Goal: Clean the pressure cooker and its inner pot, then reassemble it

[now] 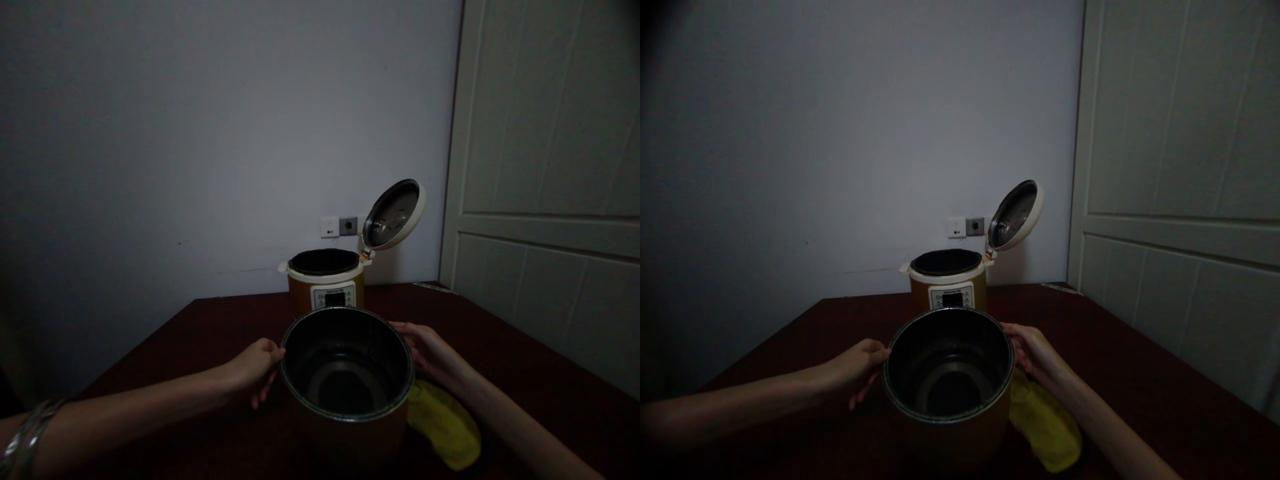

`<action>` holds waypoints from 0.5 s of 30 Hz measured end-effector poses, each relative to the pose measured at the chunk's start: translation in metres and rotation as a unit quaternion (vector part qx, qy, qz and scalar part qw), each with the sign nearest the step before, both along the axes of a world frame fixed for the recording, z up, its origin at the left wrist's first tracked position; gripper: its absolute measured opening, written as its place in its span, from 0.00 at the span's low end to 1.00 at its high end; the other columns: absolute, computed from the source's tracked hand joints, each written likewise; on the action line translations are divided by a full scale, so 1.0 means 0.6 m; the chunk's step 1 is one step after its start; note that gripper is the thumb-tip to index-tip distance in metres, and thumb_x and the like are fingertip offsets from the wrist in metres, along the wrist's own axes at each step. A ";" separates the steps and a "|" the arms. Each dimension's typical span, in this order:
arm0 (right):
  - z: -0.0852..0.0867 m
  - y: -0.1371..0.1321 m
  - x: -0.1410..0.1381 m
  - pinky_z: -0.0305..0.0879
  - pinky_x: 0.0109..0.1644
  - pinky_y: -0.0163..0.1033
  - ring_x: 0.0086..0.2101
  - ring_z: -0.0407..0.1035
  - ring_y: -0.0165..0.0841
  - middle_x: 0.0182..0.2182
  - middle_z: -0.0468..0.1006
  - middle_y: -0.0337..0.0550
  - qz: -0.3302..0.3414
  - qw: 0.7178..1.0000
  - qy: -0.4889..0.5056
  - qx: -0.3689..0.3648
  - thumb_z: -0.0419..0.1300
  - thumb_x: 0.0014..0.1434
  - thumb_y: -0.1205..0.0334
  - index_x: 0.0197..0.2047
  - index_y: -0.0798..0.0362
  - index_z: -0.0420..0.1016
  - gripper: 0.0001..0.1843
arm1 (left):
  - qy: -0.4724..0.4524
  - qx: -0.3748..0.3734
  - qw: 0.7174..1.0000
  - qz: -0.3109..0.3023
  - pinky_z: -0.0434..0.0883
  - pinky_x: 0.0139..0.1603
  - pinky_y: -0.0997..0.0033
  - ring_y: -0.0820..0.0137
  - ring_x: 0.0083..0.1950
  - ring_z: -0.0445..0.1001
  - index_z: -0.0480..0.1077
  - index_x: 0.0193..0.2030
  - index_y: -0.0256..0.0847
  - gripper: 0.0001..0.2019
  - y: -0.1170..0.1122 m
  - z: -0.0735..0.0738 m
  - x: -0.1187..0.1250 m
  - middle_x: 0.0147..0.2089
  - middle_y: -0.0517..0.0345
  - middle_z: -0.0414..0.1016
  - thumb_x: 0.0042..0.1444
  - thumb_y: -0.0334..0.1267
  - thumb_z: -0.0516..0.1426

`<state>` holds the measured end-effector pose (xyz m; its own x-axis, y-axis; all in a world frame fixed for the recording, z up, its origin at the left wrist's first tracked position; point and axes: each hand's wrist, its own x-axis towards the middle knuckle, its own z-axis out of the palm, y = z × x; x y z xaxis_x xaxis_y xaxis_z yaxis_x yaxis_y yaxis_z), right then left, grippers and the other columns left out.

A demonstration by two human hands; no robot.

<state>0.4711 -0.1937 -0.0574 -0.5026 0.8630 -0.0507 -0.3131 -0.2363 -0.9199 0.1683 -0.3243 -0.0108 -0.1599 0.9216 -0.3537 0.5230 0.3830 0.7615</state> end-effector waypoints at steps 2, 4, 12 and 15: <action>0.001 -0.003 -0.001 0.43 0.12 0.24 0.10 0.49 0.18 0.10 0.62 0.30 -0.001 1.000 -0.001 0.003 0.63 0.48 0.61 0.30 0.58 0.74 0.08 | 0.007 -0.002 1.000 0.004 0.60 0.13 0.76 0.75 0.14 0.60 0.57 0.24 0.41 0.20 0.000 -0.004 -0.001 0.15 0.66 0.58 0.57 0.55 0.47; 0.004 -0.007 -0.001 0.43 0.11 0.24 0.10 0.50 0.18 0.11 0.63 0.31 -0.002 1.000 -0.010 0.003 0.62 0.48 0.61 0.30 0.58 0.74 0.08 | 0.011 -0.002 1.000 0.010 0.61 0.13 0.76 0.75 0.13 0.60 0.57 0.25 0.42 0.20 0.002 -0.010 -0.004 0.15 0.66 0.58 0.58 0.54 0.47; 0.004 -0.010 0.000 0.43 0.12 0.24 0.10 0.51 0.19 0.11 0.64 0.31 0.002 1.000 -0.021 0.007 0.63 0.48 0.60 0.30 0.58 0.74 0.09 | 0.012 -0.011 1.000 0.014 0.61 0.12 0.76 0.76 0.13 0.59 0.57 0.27 0.42 0.18 -0.001 -0.022 -0.004 0.17 0.67 0.59 0.57 0.55 0.48; -0.002 -0.009 0.001 0.44 0.11 0.24 0.10 0.54 0.20 0.12 0.66 0.32 -0.004 1.000 -0.025 0.011 0.63 0.48 0.60 0.35 0.58 0.75 0.11 | 0.012 -0.010 1.000 0.010 0.60 0.13 0.77 0.76 0.13 0.59 0.57 0.28 0.42 0.16 -0.006 -0.021 -0.003 0.17 0.67 0.59 0.59 0.52 0.47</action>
<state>0.4717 -0.1989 -0.0583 -0.4934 0.8679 -0.0572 -0.2683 -0.2144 -0.9392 0.1667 -0.3277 -0.0236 -0.1873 0.9105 -0.3686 0.5335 0.4094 0.7401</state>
